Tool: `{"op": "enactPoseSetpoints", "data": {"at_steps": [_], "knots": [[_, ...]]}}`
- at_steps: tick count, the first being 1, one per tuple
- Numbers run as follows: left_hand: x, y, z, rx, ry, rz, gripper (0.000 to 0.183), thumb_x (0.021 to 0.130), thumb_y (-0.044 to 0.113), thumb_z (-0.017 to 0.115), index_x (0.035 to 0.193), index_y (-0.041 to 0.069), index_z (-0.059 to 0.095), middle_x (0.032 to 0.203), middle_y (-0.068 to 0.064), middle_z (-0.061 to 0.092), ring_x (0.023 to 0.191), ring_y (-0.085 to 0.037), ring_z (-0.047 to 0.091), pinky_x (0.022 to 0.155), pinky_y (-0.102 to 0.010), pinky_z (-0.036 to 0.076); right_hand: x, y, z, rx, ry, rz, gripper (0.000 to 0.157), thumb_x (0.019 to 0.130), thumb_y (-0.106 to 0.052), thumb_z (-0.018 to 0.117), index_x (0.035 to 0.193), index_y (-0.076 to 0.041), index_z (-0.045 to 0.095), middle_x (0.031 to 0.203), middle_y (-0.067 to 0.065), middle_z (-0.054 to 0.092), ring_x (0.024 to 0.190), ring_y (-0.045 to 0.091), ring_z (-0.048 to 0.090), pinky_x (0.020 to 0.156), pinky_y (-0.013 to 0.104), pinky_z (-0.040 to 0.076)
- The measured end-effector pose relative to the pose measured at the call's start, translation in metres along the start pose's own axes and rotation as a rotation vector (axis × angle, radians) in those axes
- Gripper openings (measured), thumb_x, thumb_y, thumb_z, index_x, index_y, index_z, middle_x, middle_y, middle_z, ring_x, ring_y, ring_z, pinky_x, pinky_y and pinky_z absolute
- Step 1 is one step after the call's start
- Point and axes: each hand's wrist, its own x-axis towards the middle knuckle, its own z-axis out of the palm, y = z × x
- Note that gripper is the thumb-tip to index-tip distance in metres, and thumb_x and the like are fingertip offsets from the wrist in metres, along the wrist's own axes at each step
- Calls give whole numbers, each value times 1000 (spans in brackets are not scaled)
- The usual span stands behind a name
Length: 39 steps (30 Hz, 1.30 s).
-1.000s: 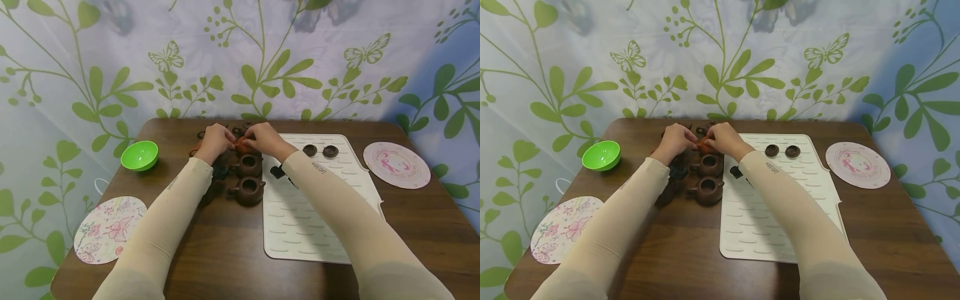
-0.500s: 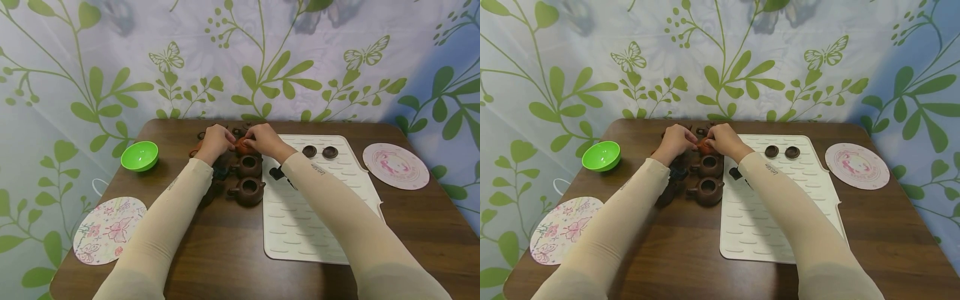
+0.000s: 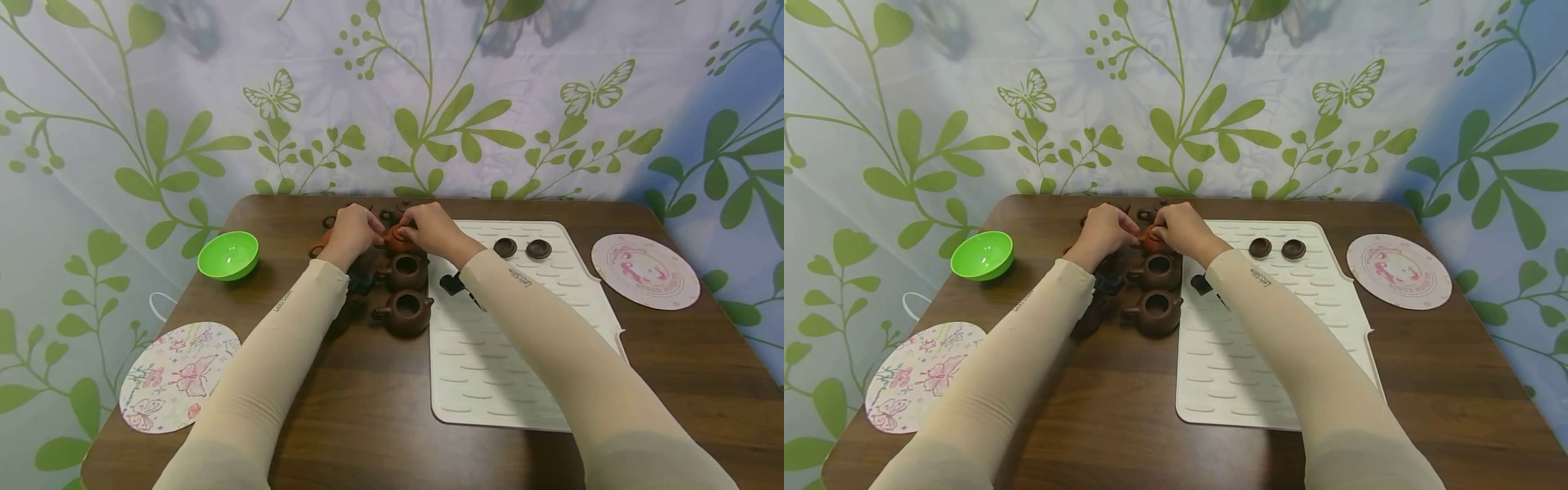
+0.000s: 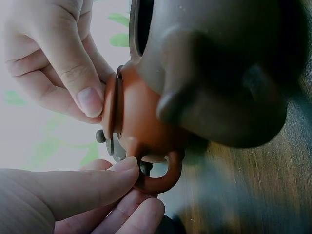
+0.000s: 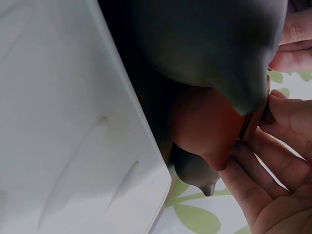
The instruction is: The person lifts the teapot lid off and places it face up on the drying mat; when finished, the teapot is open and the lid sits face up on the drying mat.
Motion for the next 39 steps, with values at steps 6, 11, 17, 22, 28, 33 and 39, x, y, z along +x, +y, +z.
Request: {"op": "enactPoseSetpoints", "data": {"at_steps": [6,11,17,22,28,33,39], "knots": [[1,0,1,11,-3,-3,11,89,12,87,100,11,85,122,-10,71,120,-34,58,86,-42,56,-2,-2,-3,28,13,7,19,103,-20,72,112,-3,78,110,11,75,105,28,69,91,43,55],[2,1,1,20,-2,-8,10,90,13,87,100,12,85,122,-10,71,120,-35,57,85,-42,57,-4,-2,-5,68,45,0,16,103,-18,73,109,-4,77,109,10,74,101,26,69,89,42,55],[2,1,1,23,0,-1,10,90,13,87,99,12,85,118,-9,72,118,-33,58,84,-41,57,-9,2,-7,119,91,-12,17,103,-16,73,115,-5,76,111,9,74,102,25,70,89,41,54],[2,1,0,10,-3,-10,9,89,12,87,98,11,85,118,-9,71,112,-31,61,84,-41,57,-15,6,-10,164,100,-12,31,104,-15,71,134,-8,71,120,8,73,107,25,70,91,41,55],[2,1,1,0,-3,-19,10,89,12,87,99,11,85,122,-11,71,116,-33,60,87,-43,57,-19,13,-13,187,83,1,38,107,-10,64,144,-15,68,132,11,67,113,29,64,89,45,52],[2,0,1,-7,1,-13,10,89,11,88,99,11,84,120,-10,71,121,-34,57,88,-42,56,-21,19,-16,295,43,59,37,113,-15,53,148,-12,63,132,14,61,111,30,62,90,49,50],[3,-1,1,-29,2,-18,11,88,9,87,99,10,84,126,-12,68,121,-33,58,88,-42,56,-26,31,-16,487,49,193,53,106,-43,64,148,-11,56,133,8,61,118,26,64,95,49,52]]}}
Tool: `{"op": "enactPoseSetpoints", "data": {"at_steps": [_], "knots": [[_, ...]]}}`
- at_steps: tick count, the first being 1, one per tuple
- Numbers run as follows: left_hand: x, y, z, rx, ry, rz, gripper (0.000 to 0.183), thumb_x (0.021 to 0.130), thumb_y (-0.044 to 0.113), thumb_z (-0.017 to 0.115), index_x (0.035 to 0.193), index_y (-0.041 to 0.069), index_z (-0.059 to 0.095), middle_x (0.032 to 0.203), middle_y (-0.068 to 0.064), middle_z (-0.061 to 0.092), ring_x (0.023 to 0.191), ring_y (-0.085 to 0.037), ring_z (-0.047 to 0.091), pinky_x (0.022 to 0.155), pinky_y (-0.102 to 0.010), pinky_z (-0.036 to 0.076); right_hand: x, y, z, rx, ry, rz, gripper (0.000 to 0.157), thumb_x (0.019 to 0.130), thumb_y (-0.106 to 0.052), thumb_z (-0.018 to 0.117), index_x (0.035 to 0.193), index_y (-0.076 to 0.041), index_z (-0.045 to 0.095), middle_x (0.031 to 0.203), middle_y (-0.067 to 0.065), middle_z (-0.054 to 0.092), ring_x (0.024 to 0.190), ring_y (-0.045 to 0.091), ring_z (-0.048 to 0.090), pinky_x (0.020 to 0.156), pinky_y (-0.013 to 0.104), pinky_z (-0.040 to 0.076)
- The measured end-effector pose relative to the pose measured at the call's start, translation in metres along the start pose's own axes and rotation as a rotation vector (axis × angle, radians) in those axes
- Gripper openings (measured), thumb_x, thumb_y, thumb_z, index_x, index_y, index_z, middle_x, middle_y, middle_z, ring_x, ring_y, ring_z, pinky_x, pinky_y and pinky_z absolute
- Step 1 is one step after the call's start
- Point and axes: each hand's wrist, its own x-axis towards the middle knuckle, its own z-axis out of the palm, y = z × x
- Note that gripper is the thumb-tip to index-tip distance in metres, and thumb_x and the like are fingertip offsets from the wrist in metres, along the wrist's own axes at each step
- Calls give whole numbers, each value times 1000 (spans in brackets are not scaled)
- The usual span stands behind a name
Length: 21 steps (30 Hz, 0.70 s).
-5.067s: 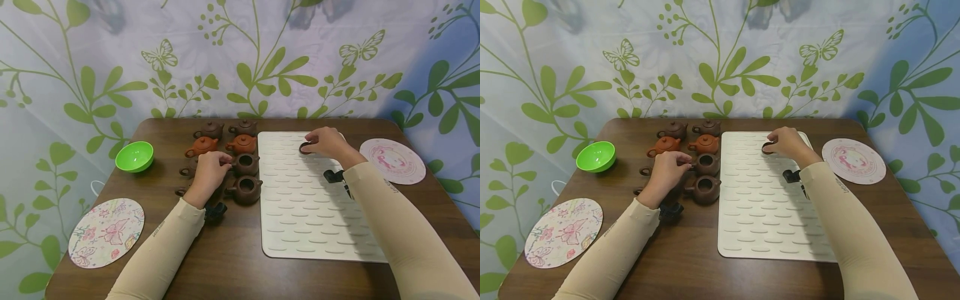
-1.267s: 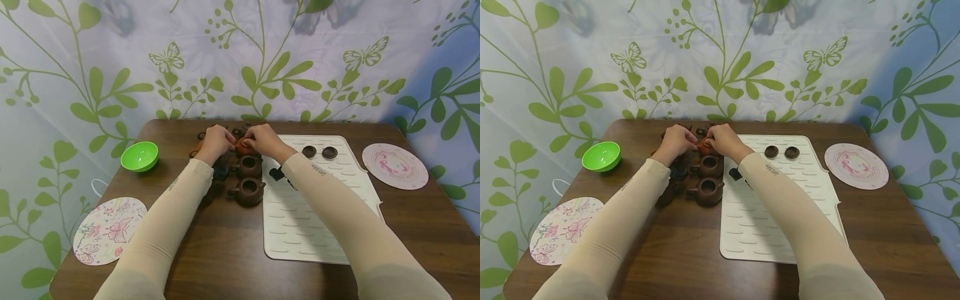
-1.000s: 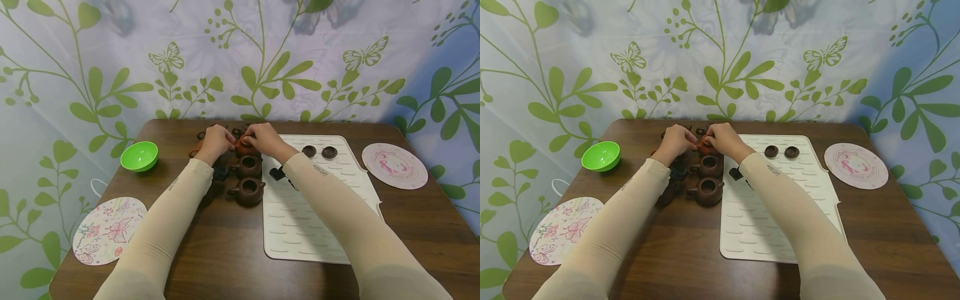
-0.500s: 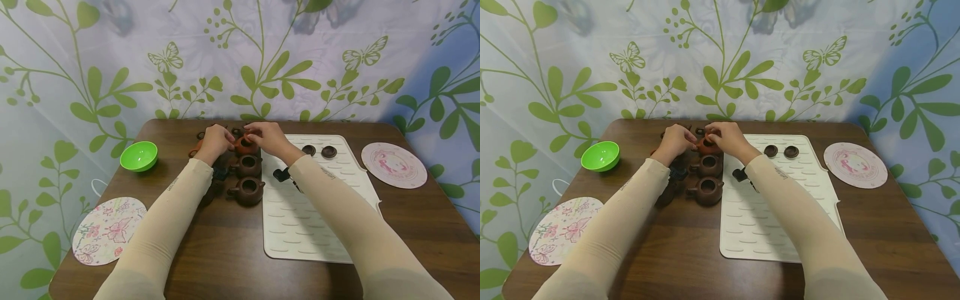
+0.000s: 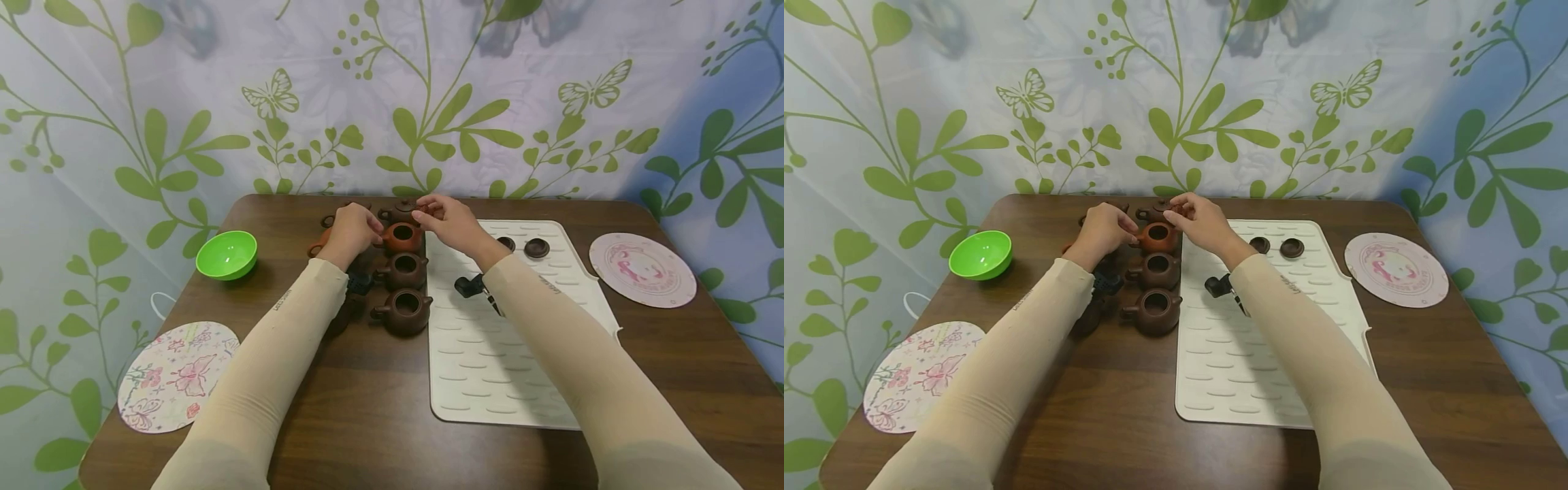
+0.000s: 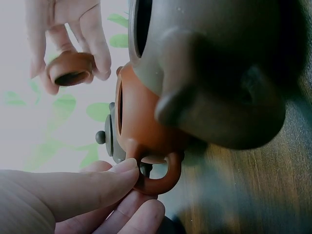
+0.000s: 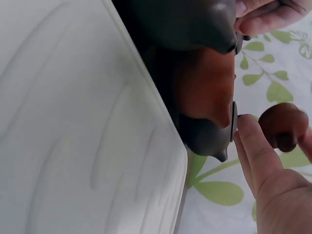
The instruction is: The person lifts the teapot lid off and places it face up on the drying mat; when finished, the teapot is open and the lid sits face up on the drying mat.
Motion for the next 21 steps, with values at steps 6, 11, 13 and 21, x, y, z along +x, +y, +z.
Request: {"op": "enactPoseSetpoints", "data": {"at_steps": [6,11,13,21], "knots": [[-1,1,0,-8,-1,-1,9,90,7,86,98,9,84,126,-13,68,121,-33,58,87,-41,57,-5,6,-9,-43,66,45,59,98,-26,80,147,-6,54,135,12,59,121,31,56,96,50,49],[-2,1,-1,-10,-3,-3,9,90,6,85,99,9,84,128,-14,67,122,-33,57,88,-41,56,-9,10,-17,-60,101,61,52,95,-9,81,141,-4,59,134,14,62,119,33,58,95,48,49],[-2,1,-1,-14,-2,-5,10,90,6,85,99,9,84,129,-14,67,122,-33,57,88,-41,56,-11,12,-20,-72,116,71,48,95,-8,81,139,-5,60,131,13,63,118,32,59,94,47,49],[-1,1,0,-13,-3,-2,9,90,6,85,99,9,84,128,-14,67,120,-33,58,87,-41,57,-21,18,-39,-98,152,125,45,97,-12,79,138,-6,63,124,15,65,113,33,59,93,49,49]]}}
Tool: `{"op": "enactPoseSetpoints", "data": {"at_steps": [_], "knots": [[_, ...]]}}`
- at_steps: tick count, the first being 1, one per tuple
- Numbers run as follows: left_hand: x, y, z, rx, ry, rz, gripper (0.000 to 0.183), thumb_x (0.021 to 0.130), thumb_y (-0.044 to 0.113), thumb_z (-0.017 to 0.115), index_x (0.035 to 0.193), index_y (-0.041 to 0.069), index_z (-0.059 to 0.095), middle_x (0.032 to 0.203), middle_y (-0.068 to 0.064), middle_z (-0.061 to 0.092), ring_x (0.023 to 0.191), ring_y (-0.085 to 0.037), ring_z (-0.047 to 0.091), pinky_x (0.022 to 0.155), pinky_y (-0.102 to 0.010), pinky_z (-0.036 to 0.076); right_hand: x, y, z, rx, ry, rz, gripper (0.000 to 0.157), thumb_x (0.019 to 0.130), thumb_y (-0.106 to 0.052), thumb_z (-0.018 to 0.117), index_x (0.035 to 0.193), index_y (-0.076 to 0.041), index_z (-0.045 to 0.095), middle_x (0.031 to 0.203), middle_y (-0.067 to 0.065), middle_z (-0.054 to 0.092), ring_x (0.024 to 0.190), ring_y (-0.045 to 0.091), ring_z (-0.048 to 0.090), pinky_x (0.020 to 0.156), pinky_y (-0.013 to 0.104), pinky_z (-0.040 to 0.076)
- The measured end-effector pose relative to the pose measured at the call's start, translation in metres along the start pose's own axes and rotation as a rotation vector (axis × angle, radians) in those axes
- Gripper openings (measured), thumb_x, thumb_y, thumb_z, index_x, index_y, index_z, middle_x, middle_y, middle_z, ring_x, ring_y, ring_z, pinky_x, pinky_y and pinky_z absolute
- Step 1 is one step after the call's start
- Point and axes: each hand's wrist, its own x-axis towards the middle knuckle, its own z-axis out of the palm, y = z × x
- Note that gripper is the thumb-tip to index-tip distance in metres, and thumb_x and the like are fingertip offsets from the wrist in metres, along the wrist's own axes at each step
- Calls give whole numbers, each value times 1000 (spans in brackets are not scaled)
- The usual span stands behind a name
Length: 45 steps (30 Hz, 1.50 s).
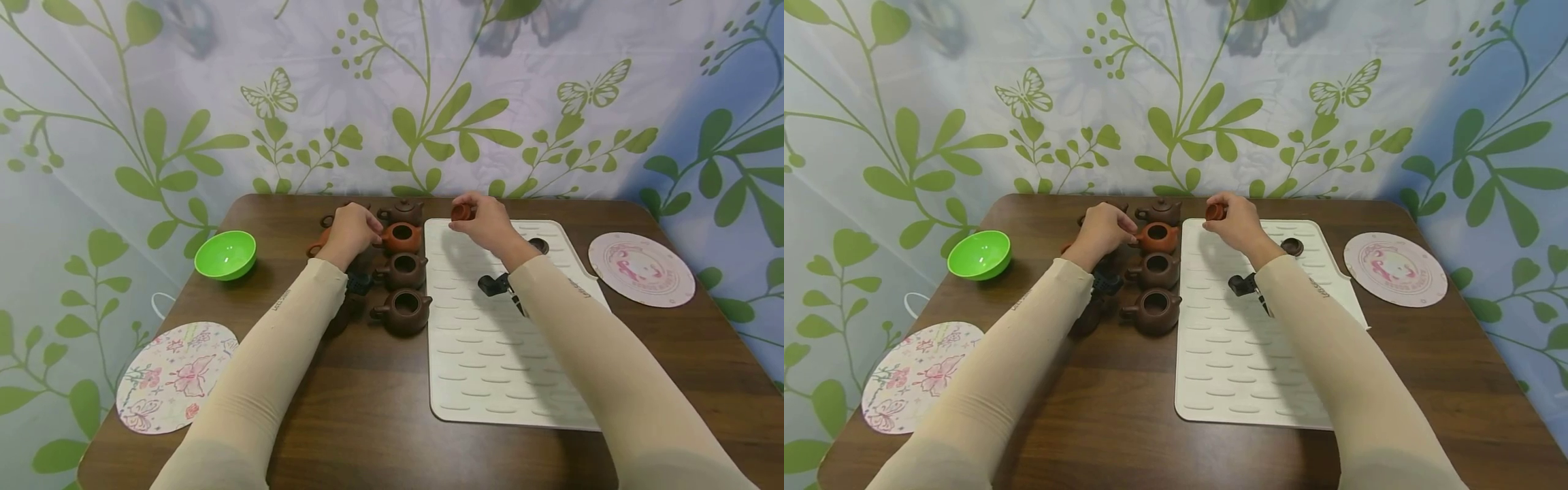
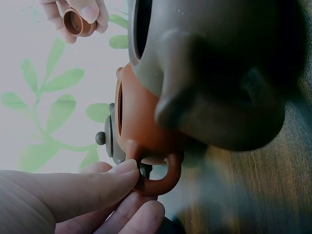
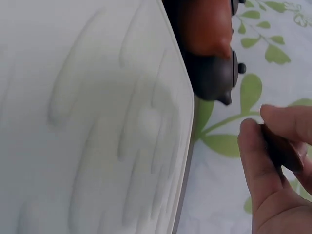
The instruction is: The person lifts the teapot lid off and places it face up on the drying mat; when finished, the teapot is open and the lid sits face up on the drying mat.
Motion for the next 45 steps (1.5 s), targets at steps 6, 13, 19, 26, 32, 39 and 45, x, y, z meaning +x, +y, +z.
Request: {"op": "enactPoseSetpoints", "data": {"at_steps": [6,13,19,26,32,39,45], "knots": [[0,1,-1,9,4,6,9,90,7,86,99,9,83,122,-12,69,120,-33,59,88,-42,56,-4,9,-13,-46,-2,13,45,97,-15,79,139,-6,63,124,15,64,112,33,58,93,49,48],[0,1,-1,16,-3,-5,8,91,8,85,99,10,83,127,-13,67,121,-33,58,88,-42,56,-5,23,-19,-140,-68,-32,43,95,-13,82,134,-4,66,116,17,67,107,34,60,94,50,48],[0,1,-1,14,-7,-8,8,92,8,84,100,10,83,127,-13,68,121,-33,59,88,-43,56,-5,31,-19,-264,-188,-100,43,92,-7,84,131,0,68,115,16,69,108,35,61,99,53,46],[1,-2,1,11,-4,-6,9,91,8,85,100,10,83,124,-11,69,120,-33,59,89,-43,56,-7,36,-16,-298,-263,-110,40,90,-7,85,127,-2,70,111,11,70,102,30,62,95,50,48],[2,-4,2,9,-1,7,10,90,9,86,100,10,84,122,-11,70,119,-33,59,88,-43,56,-7,37,-12,-325,-279,-132,40,88,-8,88,124,-2,71,109,11,71,102,30,63,94,50,49],[2,-4,2,10,4,8,10,90,8,86,99,10,83,118,-9,71,114,-32,61,86,-42,57,-6,39,-11,-356,-298,-161,40,89,-9,87,125,-1,71,115,13,70,107,33,62,94,51,49],[1,-2,2,13,7,4,8,90,7,85,98,10,83,114,-8,72,108,-30,64,84,-41,57,-6,37,-10,-341,-303,-151,39,89,-8,86,124,1,71,110,13,70,100,30,64,91,49,51]]}}
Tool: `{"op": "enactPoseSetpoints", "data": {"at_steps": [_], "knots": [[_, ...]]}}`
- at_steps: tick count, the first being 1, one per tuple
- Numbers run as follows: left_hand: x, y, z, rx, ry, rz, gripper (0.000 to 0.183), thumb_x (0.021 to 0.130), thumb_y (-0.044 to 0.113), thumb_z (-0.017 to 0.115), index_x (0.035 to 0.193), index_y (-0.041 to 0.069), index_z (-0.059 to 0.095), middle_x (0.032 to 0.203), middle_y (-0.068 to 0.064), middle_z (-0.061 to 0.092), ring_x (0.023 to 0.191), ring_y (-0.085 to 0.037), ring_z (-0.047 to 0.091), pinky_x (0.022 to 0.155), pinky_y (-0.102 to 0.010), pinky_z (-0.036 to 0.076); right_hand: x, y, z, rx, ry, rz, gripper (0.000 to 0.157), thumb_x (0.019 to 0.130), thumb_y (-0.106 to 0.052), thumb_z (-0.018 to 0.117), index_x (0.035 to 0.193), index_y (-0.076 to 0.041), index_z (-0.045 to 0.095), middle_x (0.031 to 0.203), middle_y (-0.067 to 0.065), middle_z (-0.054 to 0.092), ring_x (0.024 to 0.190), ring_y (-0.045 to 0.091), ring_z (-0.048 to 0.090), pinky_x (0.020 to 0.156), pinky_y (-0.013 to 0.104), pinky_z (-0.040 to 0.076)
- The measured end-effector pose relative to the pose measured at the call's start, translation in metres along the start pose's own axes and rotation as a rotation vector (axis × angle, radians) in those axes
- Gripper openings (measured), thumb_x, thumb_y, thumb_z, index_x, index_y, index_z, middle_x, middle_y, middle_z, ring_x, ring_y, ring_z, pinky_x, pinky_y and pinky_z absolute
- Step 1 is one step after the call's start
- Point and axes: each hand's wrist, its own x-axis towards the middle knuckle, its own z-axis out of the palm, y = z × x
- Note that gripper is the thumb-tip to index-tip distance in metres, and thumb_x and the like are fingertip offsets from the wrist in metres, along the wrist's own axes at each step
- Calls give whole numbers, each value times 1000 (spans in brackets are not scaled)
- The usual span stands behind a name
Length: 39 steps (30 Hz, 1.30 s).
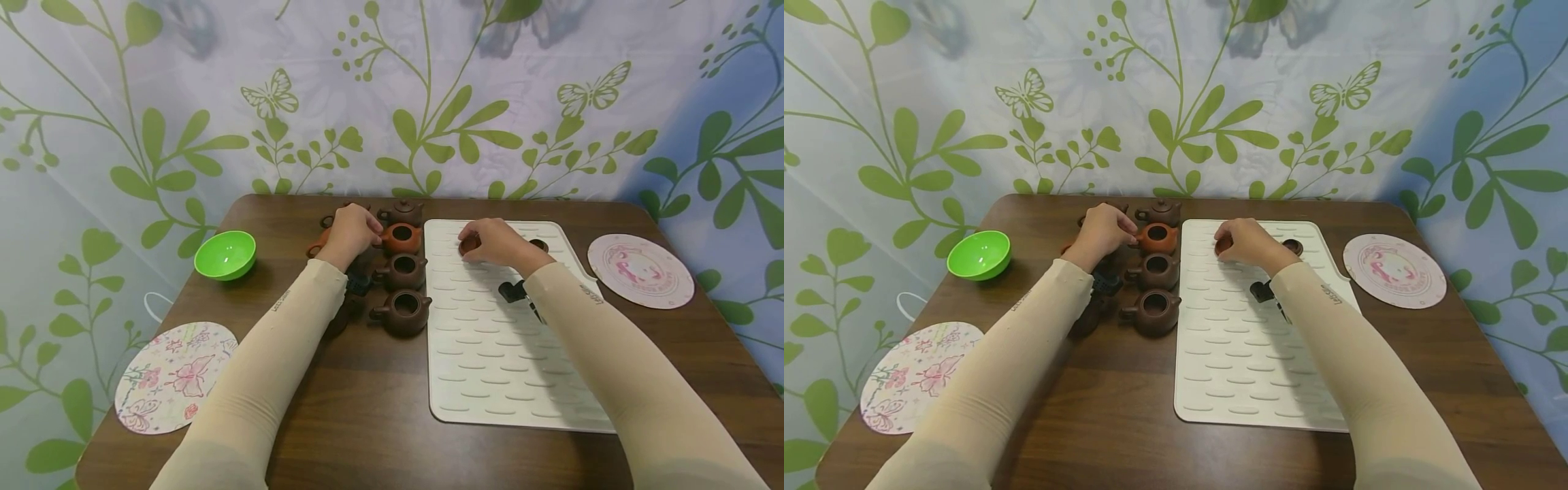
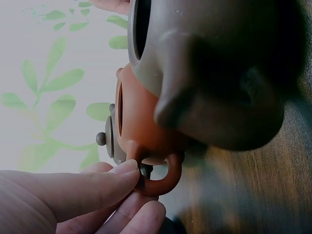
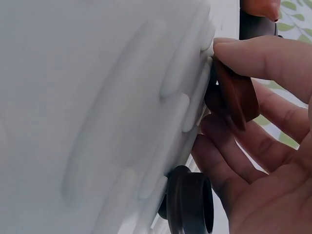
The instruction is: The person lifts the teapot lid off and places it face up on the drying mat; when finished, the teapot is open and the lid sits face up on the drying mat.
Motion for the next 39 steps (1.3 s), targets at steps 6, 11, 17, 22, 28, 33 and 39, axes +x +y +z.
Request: {"op": "enactPoseSetpoints", "data": {"at_steps": [6,11,17,22,28,33,39], "knots": [[-2,1,-1,-2,-4,0,8,91,6,85,98,9,83,117,-10,71,113,-31,62,86,-41,57,0,-3,-1,14,0,28,43,89,-9,88,127,2,71,116,15,69,103,30,64,92,50,51],[-2,1,-1,-7,-4,-3,9,91,5,84,99,9,83,117,-10,71,114,-31,62,86,-41,57,-1,-3,-3,26,-3,35,48,89,-10,88,131,2,69,117,15,69,103,30,66,94,50,51],[-1,1,-1,3,-2,8,9,91,6,85,99,8,84,113,-10,73,110,-30,64,85,-41,56,-3,-4,-6,40,-4,43,53,89,-12,87,136,2,66,123,17,67,110,35,64,97,53,49],[0,1,-1,7,0,14,9,90,6,85,99,8,83,111,-9,73,111,-30,64,86,-41,56,-1,-4,-7,31,16,39,53,89,-13,87,136,2,66,128,19,66,117,38,60,100,55,47],[-1,2,-2,14,-11,3,12,90,8,85,102,8,83,117,-10,72,116,-32,62,88,-42,56,0,-4,-6,33,18,40,52,89,-14,87,135,1,67,125,18,67,116,37,61,100,54,47],[-2,4,-3,15,-17,-5,13,90,10,86,103,8,83,123,-11,70,118,-33,61,90,-43,56,-1,-4,-4,42,8,26,52,90,-13,87,135,3,66,122,18,68,110,33,65,98,52,49],[-3,4,-5,34,-24,-12,18,89,15,88,105,8,83,124,-11,70,123,-35,58,95,-46,54,0,-6,-3,49,19,22,51,89,-12,87,133,3,67,120,17,69,110,32,66,98,51,50]]}}
